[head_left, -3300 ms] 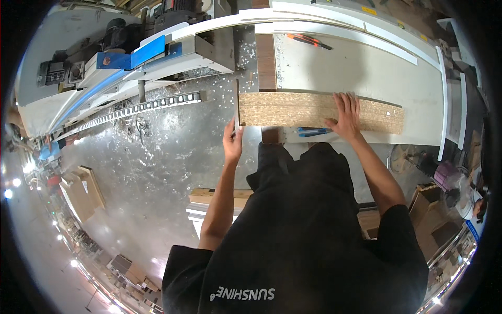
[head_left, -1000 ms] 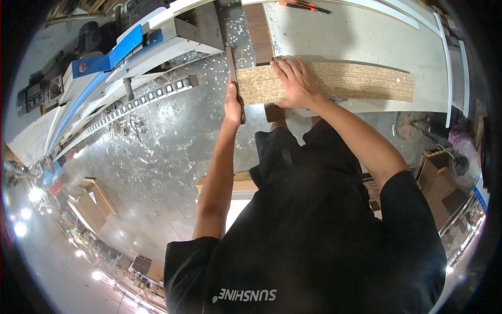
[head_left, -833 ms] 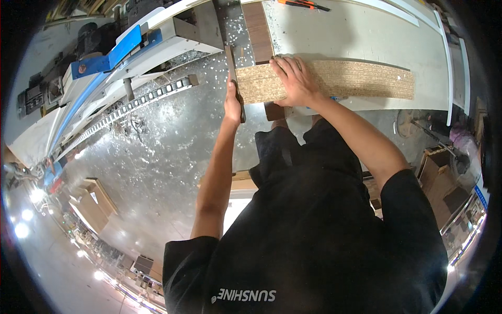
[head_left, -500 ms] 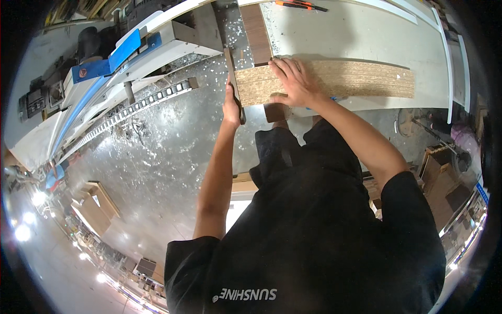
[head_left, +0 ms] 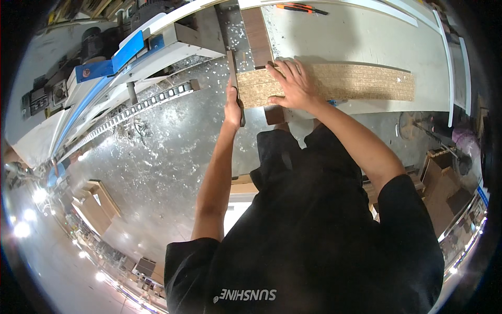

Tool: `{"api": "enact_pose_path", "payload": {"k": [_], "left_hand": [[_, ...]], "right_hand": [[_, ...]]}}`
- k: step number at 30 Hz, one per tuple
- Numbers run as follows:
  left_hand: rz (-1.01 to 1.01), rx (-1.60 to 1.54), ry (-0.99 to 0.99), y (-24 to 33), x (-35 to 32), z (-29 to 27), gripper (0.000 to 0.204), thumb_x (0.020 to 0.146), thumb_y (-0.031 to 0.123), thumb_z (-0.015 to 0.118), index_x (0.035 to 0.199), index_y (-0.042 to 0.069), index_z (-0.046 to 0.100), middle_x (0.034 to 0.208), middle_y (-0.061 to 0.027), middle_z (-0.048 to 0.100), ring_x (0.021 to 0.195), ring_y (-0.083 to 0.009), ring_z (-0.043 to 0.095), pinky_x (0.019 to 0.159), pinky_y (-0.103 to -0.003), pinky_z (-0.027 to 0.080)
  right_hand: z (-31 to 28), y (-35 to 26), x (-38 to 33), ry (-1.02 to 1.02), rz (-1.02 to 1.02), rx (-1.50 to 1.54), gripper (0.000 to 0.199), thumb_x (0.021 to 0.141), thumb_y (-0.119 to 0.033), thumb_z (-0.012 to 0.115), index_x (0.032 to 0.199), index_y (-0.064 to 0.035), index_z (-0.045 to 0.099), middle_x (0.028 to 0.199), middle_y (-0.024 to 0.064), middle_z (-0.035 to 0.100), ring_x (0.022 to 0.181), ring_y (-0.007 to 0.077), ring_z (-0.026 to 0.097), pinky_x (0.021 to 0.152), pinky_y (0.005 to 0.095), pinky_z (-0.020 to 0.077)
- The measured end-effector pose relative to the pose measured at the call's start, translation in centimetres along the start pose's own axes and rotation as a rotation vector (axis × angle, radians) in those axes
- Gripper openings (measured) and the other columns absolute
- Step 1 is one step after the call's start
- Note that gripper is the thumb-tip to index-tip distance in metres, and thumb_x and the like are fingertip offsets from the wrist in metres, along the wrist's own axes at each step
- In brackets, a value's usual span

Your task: The person moves white wooden strips from a stack onto a table, then cleans the ends and faces of the strips using a scraper tool and a cloth before placing them on a separate pallet.

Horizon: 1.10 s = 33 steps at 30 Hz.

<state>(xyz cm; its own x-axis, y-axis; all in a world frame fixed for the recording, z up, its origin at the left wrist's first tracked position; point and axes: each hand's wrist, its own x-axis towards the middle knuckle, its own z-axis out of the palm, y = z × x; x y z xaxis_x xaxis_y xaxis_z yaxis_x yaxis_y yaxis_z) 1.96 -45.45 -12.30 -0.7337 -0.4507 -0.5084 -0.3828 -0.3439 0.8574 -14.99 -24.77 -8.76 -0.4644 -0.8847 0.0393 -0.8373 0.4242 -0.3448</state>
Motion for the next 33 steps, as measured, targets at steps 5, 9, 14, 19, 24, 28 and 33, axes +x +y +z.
{"api": "enact_pose_path", "payload": {"k": [5, 9, 14, 19, 24, 28, 33], "left_hand": [[-0.008, 0.024, 0.007, 0.4, -0.2, 0.7, 0.063, 0.117, 0.039, 0.03, 0.171, 0.009, 0.025, 0.166, -0.0156, 0.041, 0.151, -0.0261, 0.042, 0.126, -0.038, 0.031], [-0.02, 0.001, 0.0, 2.0, -0.8, 1.6, 0.062, 0.117, 0.038, 0.031, 0.171, 0.008, 0.025, 0.164, -0.0161, 0.042, 0.15, -0.0266, 0.044, 0.125, -0.039, 0.034], [-0.013, -0.072, 0.001, 1.9, -0.7, 1.7, 0.06, 0.118, 0.035, 0.03, 0.171, 0.008, 0.024, 0.164, -0.0163, 0.042, 0.149, -0.0271, 0.045, 0.124, -0.04, 0.035], [0.01, -0.052, -0.005, 1.1, -0.5, 1.3, 0.06, 0.118, 0.034, 0.03, 0.172, 0.01, 0.023, 0.165, -0.0168, 0.041, 0.15, -0.0274, 0.044, 0.125, -0.039, 0.035], [-0.006, -0.026, 0.007, 0.7, -0.4, 1.2, 0.061, 0.119, 0.038, 0.031, 0.173, 0.011, 0.022, 0.167, -0.0151, 0.04, 0.15, -0.0276, 0.044, 0.125, -0.04, 0.035], [-0.055, -0.11, 0.011, 1.8, -0.9, 1.7, 0.062, 0.119, 0.041, 0.031, 0.173, 0.011, 0.021, 0.168, -0.0141, 0.04, 0.152, -0.0281, 0.043, 0.126, -0.041, 0.034], [-0.047, -0.055, 0.011, 1.8, -0.9, 1.4, 0.065, 0.118, 0.044, 0.032, 0.173, 0.011, 0.021, 0.168, -0.0143, 0.039, 0.154, -0.0283, 0.04, 0.127, -0.041, 0.032]], "right_hand": [[0.2, 0.2, -0.3, 0.01, 0.009, -0.004, 0.108, 0.086, -0.076, 0.069, 0.167, -0.0124, 0.036, 0.159, 0.0185, 0.044, 0.145, 0.0388, 0.043, 0.128, 0.0617, 0.0244], [0.4, 0.2, -0.4, 0.012, 0.014, -0.027, 0.108, 0.087, -0.076, 0.069, 0.166, -0.0113, 0.037, 0.159, 0.0179, 0.045, 0.145, 0.0385, 0.044, 0.127, 0.0617, 0.0255], [0.3, 0.3, -0.3, -0.005, -0.009, -0.029, 0.108, 0.088, -0.077, 0.066, 0.167, -0.0097, 0.036, 0.16, 0.0183, 0.044, 0.144, 0.0391, 0.044, 0.126, 0.0615, 0.0269], [0.4, 0.1, -0.3, -0.054, -0.001, -0.054, 0.108, 0.089, -0.078, 0.064, 0.167, -0.0088, 0.034, 0.161, 0.0189, 0.043, 0.144, 0.0393, 0.044, 0.126, 0.0615, 0.0274], [0.8, 0.1, -0.5, -0.015, -0.035, -0.107, 0.099, 0.089, -0.078, 0.065, 0.17, -0.0283, 0.036, 0.163, 0.0184, 0.041, 0.144, 0.0401, 0.044, 0.125, 0.0629, 0.0282], [0.6, 0.3, -0.4, -0.001, -0.049, -0.077, 0.091, 0.09, -0.076, 0.066, 0.168, -0.0384, 0.038, 0.163, 0.018, 0.042, 0.143, 0.0407, 0.044, 0.125, 0.0638, 0.0281], [0.7, -0.1, -0.1, -0.04, -0.024, -0.076, 0.092, 0.088, -0.075, 0.069, 0.168, -0.0415, 0.036, 0.163, 0.0184, 0.041, 0.146, 0.043, 0.041, 0.125, 0.0676, 0.0255]]}}
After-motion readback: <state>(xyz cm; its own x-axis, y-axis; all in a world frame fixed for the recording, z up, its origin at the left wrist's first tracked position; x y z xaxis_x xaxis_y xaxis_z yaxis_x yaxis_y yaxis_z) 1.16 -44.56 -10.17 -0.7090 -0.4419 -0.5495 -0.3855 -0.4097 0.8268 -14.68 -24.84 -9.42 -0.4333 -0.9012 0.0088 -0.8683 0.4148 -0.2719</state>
